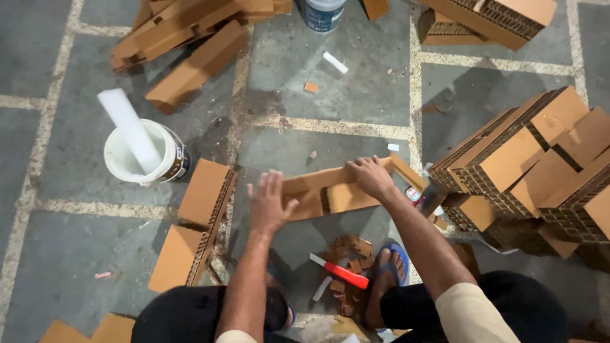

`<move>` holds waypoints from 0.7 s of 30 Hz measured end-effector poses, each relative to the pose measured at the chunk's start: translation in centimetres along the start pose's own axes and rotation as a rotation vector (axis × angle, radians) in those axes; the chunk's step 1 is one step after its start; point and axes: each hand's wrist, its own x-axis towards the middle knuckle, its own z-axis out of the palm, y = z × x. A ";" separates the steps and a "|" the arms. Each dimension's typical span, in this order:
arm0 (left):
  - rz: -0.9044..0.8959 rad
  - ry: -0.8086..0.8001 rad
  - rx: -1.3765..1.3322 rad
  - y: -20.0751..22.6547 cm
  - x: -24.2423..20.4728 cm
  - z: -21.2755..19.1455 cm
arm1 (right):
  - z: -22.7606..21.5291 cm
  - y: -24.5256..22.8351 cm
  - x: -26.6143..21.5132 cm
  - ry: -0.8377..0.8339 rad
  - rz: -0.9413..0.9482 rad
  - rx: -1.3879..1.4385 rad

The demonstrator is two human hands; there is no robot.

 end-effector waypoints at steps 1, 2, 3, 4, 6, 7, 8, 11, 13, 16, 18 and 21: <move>0.117 -0.048 0.078 1.0 0.5 -0.1 | 0.6 0.2 0.4 -0.043 0.003 0.013; 0.140 -0.118 0.134 2.0 0.8 -0.1 | 1.1 0.4 0.7 -0.085 0.007 0.026; 0.162 -0.188 0.188 2.9 0.8 0.0 | 1.5 0.5 0.9 -0.129 0.009 0.037; 0.185 -0.258 0.242 3.5 0.8 0.1 | 1.8 0.5 0.8 -0.131 -0.005 0.028; 0.163 -0.342 0.281 4.1 0.9 0.5 | 2.0 0.2 0.7 -0.133 -0.030 0.003; 0.153 -0.385 0.300 4.2 0.8 0.9 | 2.0 0.0 0.4 -0.124 -0.054 -0.017; 0.147 -0.385 0.324 4.1 0.9 1.3 | 1.9 -0.5 0.2 -0.115 -0.077 -0.038; 0.150 -0.377 0.374 4.0 1.2 2.7 | 1.0 -2.3 -1.3 -0.282 0.025 -0.079; 0.145 -0.353 0.371 3.9 1.3 3.6 | 0.2 -3.8 -2.0 -0.384 0.106 -0.097; 0.152 -0.359 0.392 3.6 0.9 4.6 | -0.2 -5.4 -3.5 -0.406 0.139 -0.123; 0.181 -0.347 0.370 3.6 -0.1 5.4 | 0.3 -6.1 -5.2 -0.395 0.116 -0.149; 0.211 -0.291 0.367 3.5 0.0 6.0 | 1.7 -6.8 -5.9 -0.358 0.175 -0.210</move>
